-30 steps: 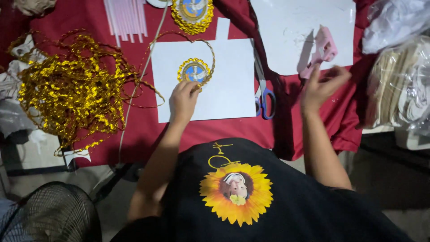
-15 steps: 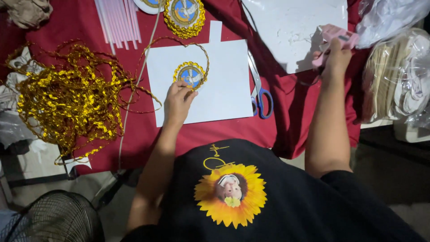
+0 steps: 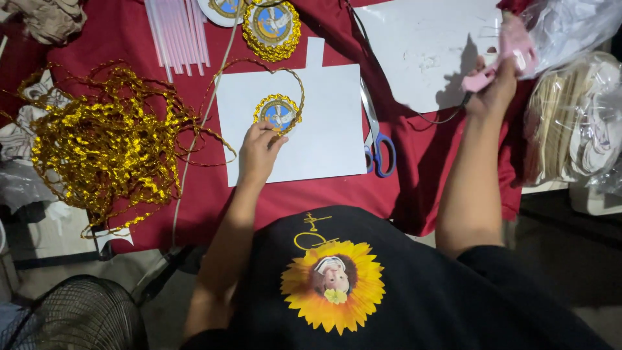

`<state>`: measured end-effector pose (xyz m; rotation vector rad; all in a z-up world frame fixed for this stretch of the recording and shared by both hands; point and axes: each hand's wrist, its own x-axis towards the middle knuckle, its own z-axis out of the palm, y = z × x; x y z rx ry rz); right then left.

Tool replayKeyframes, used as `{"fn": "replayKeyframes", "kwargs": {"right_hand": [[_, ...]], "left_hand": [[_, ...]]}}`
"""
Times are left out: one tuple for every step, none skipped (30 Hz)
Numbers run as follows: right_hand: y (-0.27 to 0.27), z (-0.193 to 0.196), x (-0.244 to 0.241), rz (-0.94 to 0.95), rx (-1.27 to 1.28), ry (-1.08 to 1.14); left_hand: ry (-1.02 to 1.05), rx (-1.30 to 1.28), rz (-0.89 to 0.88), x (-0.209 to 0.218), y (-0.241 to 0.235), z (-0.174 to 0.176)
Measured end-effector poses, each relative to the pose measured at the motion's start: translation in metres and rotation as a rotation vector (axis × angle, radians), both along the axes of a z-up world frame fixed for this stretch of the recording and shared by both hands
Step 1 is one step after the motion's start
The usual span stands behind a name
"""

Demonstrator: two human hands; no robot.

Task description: Assembling decorative badges by gluing gold tinsel trim around printed circular logos using a glue gun.

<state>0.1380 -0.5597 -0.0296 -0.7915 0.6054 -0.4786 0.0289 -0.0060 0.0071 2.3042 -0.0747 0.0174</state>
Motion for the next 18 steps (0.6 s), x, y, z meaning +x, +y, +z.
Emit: {"fn": "replayKeyframes", "kwargs": {"right_hand": [[0.003,0.011,-0.011,0.001,-0.002,0.004],[0.006,0.021,-0.022,0.156,0.064,-0.111],[0.011,0.031,-0.033,0.314,0.136,-0.222],[0.012,0.042,-0.039,0.318,0.137,-0.216],[0.017,0.050,-0.044,0.402,0.001,-0.168],[0.022,0.058,-0.049,0.486,-0.136,-0.121],[0.037,0.074,-0.052,0.498,-0.127,-0.114],[0.052,0.090,-0.055,0.619,-0.267,-0.058],[0.066,0.106,-0.057,0.739,-0.410,-0.008],[0.081,0.101,-0.055,0.752,-0.401,-0.005],[0.095,0.097,-0.052,0.952,-0.446,0.078],[0.110,0.094,-0.049,1.154,-0.489,0.160],[0.145,0.107,-0.050,1.162,-0.489,0.155],[0.181,0.120,-0.051,1.275,-0.525,0.267],[0.216,0.133,-0.055,1.386,-0.558,0.387],[0.227,0.119,-0.058,1.394,-0.556,0.387],[0.238,0.105,-0.060,1.437,-0.588,0.370],[0.249,0.091,-0.062,1.479,-0.620,0.351]], "left_hand": [[0.004,-0.002,0.001,0.001,0.000,-0.003],[0.063,-0.016,0.011,0.002,0.000,-0.006],[0.124,-0.028,0.022,0.001,0.001,-0.008],[0.129,-0.028,0.026,0.003,0.000,-0.012],[0.024,0.022,-0.010,0.003,0.003,-0.015],[-0.081,0.072,-0.049,0.003,0.006,-0.018],[-0.071,0.078,-0.037,0.002,0.005,-0.012],[0.027,0.028,-0.031,0.002,0.005,-0.007],[0.122,-0.023,-0.024,0.003,0.005,-0.001],[0.129,-0.017,-0.011,0.001,0.006,-0.005],[0.073,-0.002,-0.029,0.001,0.007,-0.009],[0.017,0.013,-0.047,0.002,0.009,-0.012],[0.016,0.016,-0.038,0.002,0.008,-0.012],[-0.010,0.024,-0.038,0.003,0.008,-0.011],[-0.032,0.030,-0.040,0.001,0.007,-0.011],[-0.029,0.031,-0.033,0.000,0.008,-0.013],[-0.016,0.029,-0.030,0.001,0.008,-0.015],[-0.004,0.026,-0.028,0.002,0.008,-0.017]]}}
